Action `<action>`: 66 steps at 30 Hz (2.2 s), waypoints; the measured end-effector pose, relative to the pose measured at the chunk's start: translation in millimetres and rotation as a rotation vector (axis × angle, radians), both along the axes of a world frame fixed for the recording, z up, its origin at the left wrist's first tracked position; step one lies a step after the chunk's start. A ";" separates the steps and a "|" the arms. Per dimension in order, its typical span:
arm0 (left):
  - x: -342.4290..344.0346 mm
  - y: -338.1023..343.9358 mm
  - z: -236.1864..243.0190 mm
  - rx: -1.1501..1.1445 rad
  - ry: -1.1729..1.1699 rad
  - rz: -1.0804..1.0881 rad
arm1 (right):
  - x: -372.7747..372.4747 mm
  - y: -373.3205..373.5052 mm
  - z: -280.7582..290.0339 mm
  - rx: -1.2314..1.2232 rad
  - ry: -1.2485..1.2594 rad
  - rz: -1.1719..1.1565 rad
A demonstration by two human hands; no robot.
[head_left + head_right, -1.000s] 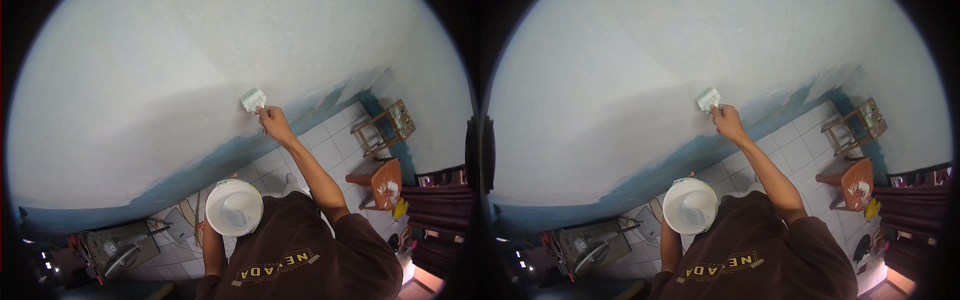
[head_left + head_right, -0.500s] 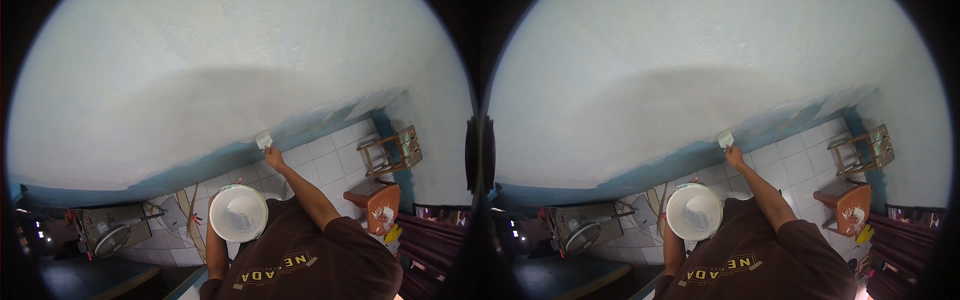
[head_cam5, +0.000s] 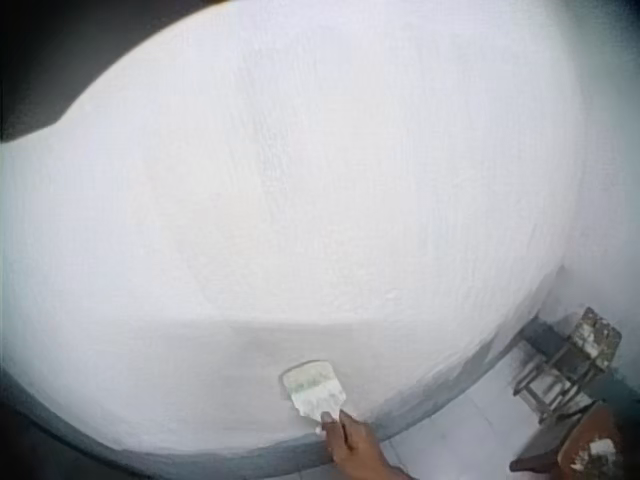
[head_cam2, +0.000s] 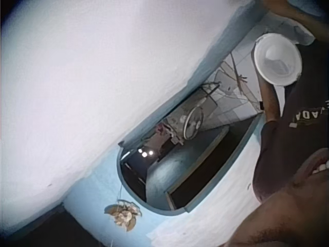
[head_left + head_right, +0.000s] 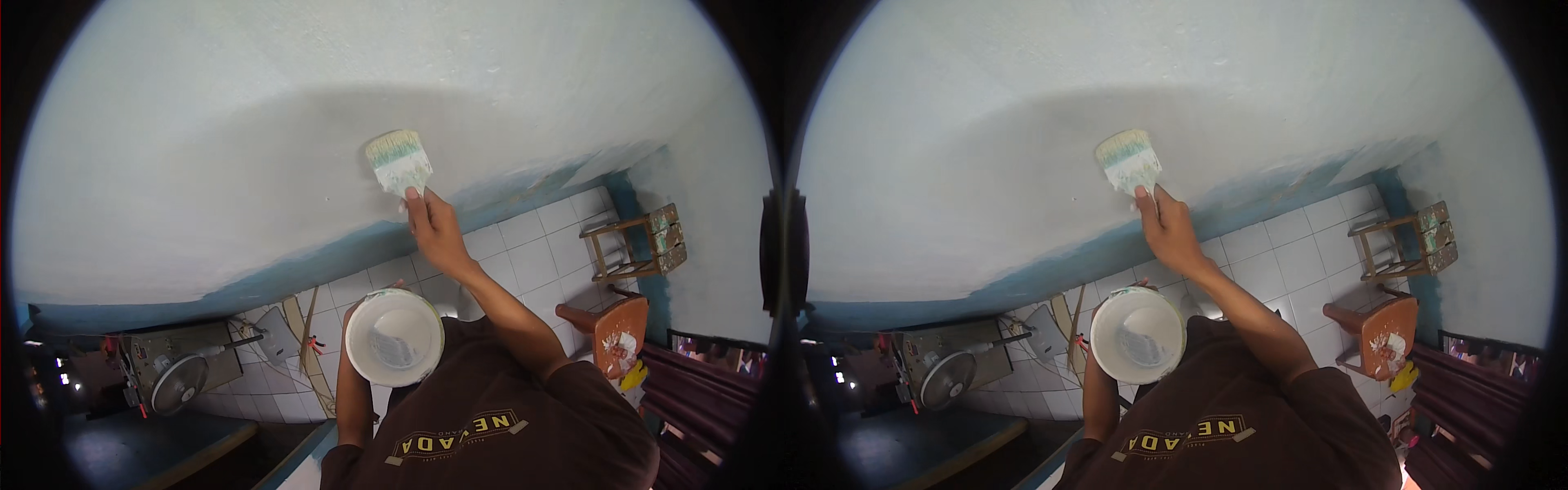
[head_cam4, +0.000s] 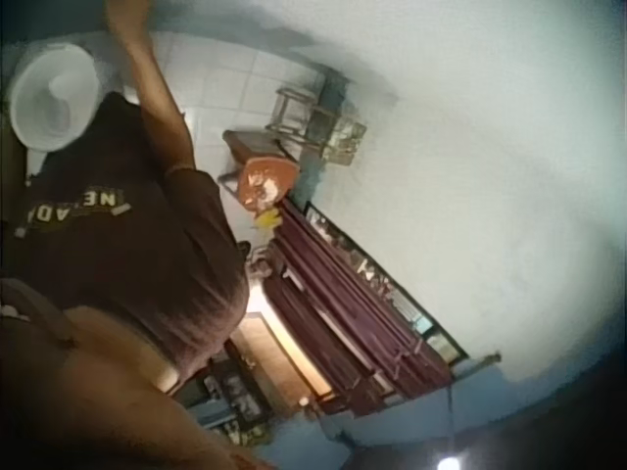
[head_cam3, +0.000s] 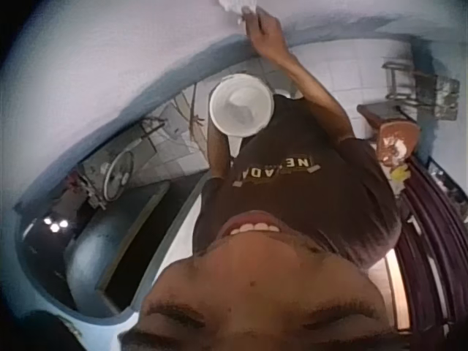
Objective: The person paints a wall with a brush, repeatedly dipping the brush into a white paint bucket and applying paint to the wall surface.
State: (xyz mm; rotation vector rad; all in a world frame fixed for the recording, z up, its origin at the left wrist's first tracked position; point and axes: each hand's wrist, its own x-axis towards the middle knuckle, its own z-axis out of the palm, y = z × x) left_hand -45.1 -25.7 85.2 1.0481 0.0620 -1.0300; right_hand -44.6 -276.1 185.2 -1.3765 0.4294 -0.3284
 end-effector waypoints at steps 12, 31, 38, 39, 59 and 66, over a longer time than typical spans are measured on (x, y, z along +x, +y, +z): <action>72.3 46.0 -5.1 -0.171 0.218 -0.036 | 8.0 -9.6 -277.2 -0.356 0.115 -0.208; 106.2 19.3 40.9 0.326 -0.195 -0.388 | 20.6 19.5 -9.2 -0.121 -0.001 -0.184; 109.6 24.7 29.1 0.087 -0.316 -0.312 | 20.8 18.8 -229.2 -0.171 0.175 -0.228; 109.2 24.4 27.8 0.083 -0.316 -0.318 | 9.9 16.5 -247.2 -0.082 0.377 -0.155; 106.1 34.2 9.7 -0.013 -0.365 -0.318 | 41.4 4.8 -83.6 -0.225 -0.020 -0.251; 114.2 36.9 3.1 -0.019 -0.089 -0.311 | 6.4 -0.9 -233.0 -0.128 0.610 -0.088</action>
